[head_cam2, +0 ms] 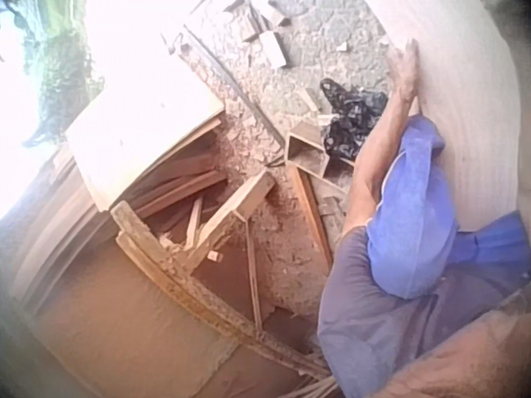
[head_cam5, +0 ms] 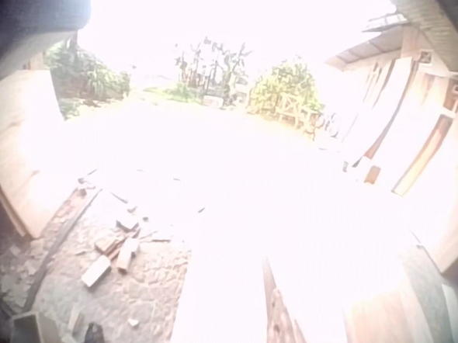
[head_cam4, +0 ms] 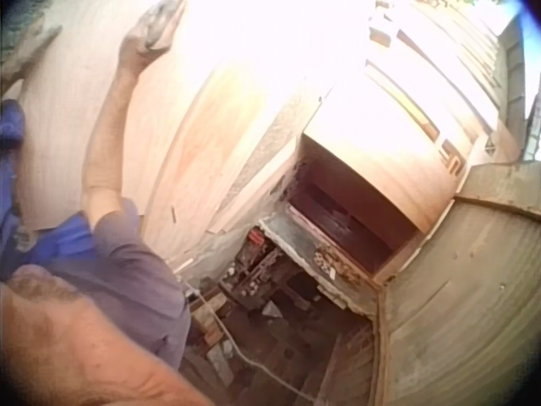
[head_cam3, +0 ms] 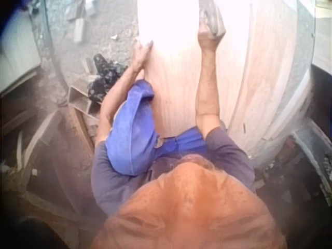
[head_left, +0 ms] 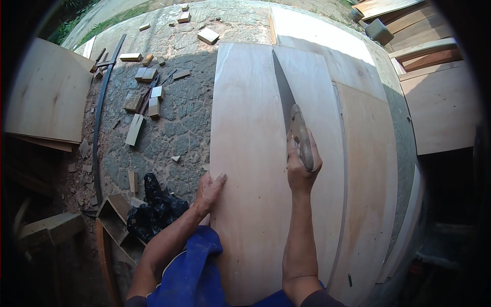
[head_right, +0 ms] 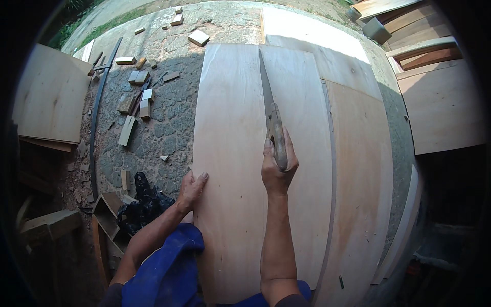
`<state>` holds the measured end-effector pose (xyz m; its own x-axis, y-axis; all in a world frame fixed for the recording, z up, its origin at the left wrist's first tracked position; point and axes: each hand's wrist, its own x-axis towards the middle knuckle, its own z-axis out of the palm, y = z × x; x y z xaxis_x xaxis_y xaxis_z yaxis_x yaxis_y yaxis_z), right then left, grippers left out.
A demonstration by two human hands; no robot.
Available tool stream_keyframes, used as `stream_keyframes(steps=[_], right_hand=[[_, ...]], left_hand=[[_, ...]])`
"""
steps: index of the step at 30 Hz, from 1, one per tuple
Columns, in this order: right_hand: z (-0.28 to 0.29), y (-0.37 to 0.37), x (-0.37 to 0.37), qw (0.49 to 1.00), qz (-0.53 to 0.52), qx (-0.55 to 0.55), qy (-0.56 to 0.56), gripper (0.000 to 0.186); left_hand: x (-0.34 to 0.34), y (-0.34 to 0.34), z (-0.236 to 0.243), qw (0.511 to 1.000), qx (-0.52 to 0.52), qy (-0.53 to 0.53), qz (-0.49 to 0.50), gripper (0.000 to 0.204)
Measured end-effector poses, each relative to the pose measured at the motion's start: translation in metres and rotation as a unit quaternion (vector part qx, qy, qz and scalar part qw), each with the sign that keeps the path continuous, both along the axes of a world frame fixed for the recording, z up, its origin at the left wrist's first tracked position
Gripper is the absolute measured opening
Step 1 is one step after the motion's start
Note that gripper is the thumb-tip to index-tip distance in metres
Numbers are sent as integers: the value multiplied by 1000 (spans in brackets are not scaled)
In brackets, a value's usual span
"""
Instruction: The person marks a large sheet of plywood with a pencil and a small wooden frame, then uses a hand saw to cut the sheet along the marked line. The person sits on the floor throughout the process, handling the wood and tools directly.
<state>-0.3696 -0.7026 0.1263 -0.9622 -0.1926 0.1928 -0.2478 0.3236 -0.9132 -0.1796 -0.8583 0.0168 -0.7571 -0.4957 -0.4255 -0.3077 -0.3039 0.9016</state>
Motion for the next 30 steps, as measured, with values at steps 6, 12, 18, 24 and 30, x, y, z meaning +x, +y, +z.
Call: stream_keyframes(steps=[6,12,18,24,30], right_hand=[[-9,-7,-17,999,7,-23,-31,47],[-10,35,46,999,-9,-30,-8,48],[-11,-30,-42,997,41,-35,48,47],[-8,46,72,998,-7,0,55,46],[7,-16,-19,999,5,5,38,43]], left_hand=[[-1,-2,3,999,35,-18,-2,35],[0,-2,-12,1000,-3,-4,-10,37],[1,0,-13,999,40,-6,-1,37],[0,-3,-12,999,29,-17,-16,36],[-5,-2,-8,1000,20,-3,4,35]])
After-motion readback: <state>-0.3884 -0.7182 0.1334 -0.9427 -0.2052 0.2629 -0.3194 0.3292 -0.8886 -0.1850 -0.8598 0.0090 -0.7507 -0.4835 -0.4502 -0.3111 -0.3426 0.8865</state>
